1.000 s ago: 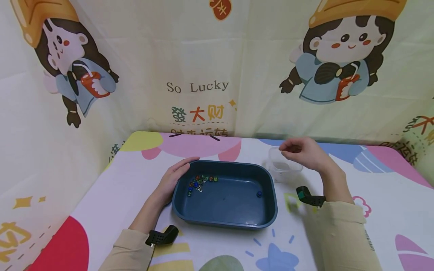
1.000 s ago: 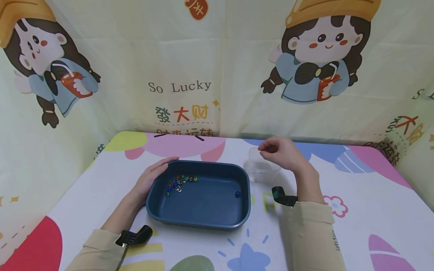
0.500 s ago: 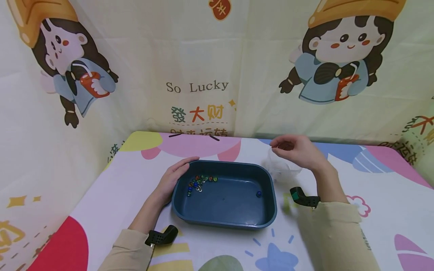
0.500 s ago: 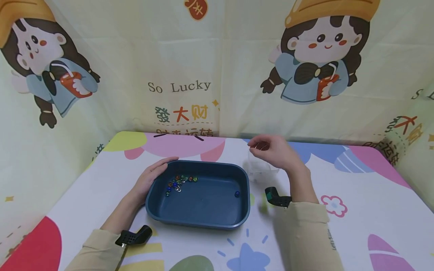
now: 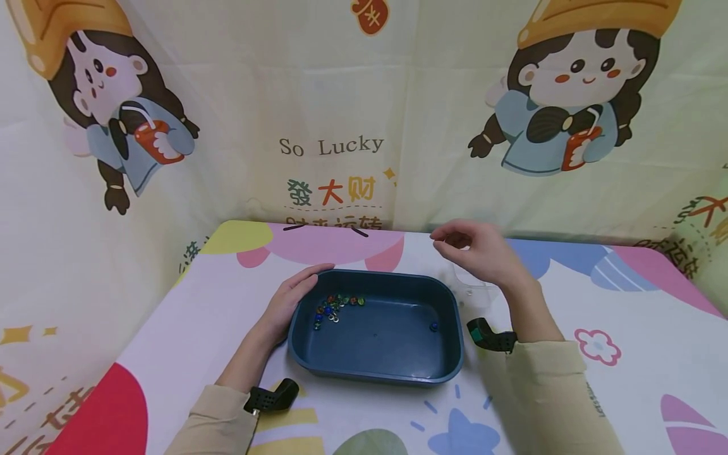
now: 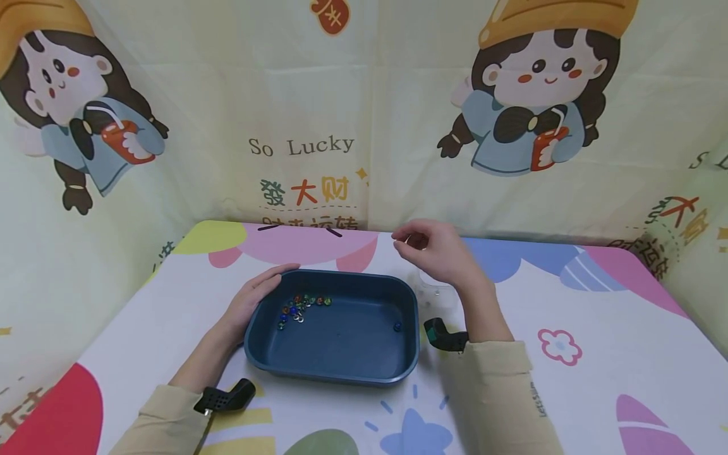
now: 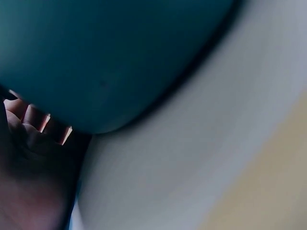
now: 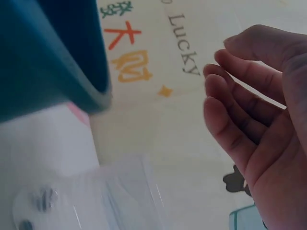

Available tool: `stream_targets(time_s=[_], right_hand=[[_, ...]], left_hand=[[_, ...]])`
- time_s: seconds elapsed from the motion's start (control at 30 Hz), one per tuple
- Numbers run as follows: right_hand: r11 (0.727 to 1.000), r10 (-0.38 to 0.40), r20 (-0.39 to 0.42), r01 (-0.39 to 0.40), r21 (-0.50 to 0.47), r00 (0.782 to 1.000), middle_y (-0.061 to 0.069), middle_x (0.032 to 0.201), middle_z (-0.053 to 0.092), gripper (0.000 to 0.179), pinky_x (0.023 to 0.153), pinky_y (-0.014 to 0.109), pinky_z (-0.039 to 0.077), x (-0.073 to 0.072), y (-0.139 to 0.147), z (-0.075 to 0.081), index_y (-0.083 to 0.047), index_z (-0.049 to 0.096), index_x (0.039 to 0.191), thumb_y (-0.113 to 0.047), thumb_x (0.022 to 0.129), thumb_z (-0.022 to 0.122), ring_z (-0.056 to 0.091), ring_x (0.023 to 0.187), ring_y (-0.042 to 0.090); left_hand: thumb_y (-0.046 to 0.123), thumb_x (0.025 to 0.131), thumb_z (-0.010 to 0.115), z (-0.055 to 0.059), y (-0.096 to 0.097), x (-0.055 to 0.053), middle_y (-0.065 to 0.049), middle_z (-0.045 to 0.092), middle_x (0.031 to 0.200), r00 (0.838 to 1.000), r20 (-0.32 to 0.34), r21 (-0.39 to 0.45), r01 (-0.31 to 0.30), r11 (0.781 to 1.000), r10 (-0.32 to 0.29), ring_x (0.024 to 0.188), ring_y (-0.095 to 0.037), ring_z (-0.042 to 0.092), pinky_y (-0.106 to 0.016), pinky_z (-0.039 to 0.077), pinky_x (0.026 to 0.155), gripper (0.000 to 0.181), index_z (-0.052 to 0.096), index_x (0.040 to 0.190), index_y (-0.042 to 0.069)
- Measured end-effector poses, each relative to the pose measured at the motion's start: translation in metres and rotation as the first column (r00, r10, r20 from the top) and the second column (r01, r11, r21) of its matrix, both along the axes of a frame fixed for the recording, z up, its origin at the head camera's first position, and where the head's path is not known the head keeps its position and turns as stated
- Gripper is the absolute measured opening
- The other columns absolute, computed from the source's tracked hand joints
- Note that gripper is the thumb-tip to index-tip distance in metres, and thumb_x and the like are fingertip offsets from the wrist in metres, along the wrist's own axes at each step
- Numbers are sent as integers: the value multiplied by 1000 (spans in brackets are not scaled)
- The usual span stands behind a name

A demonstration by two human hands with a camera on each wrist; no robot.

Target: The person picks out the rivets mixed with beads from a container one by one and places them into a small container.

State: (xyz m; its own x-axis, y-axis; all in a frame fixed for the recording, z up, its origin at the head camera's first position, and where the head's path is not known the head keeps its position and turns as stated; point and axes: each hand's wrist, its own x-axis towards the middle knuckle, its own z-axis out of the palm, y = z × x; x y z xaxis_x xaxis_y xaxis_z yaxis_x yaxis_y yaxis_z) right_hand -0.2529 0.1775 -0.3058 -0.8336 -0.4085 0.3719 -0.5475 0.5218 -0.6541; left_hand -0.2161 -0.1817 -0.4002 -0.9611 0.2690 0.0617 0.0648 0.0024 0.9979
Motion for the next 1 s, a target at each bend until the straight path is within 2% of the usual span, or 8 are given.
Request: stream_targets(time_s=[0.33,0.67,1.0], right_hand=[[998,11,-47,-14,-62,999,4,90,70,11,68,27,52,0,-21,2,-4,74,103,-8,93,71,61,76,19],[995,77,-60,-80,-58,995,1,90,69,13,71,34,53,6,-41,4,-5,75,104,-7,91,73,59,76,18],[990,109,-126,-119,-71,986,0,90,69,12,72,29,54,9,-47,7,-5,75,102,-3,90,74,60,75,15]], left_hand=[[28,110,40,0,1,-1,-9,49,150,1000,9,-8,-5,1000,5,137,-28,45,-46,36,113,44,51,148,9],[27,110,40,0,1,-1,-9,49,150,1000,14,-11,-11,1000,11,136,-28,46,-47,35,113,44,51,147,9],[28,110,39,0,2,-1,-9,51,148,999,27,-9,-27,1000,27,135,-27,47,-46,35,113,43,52,147,10]])
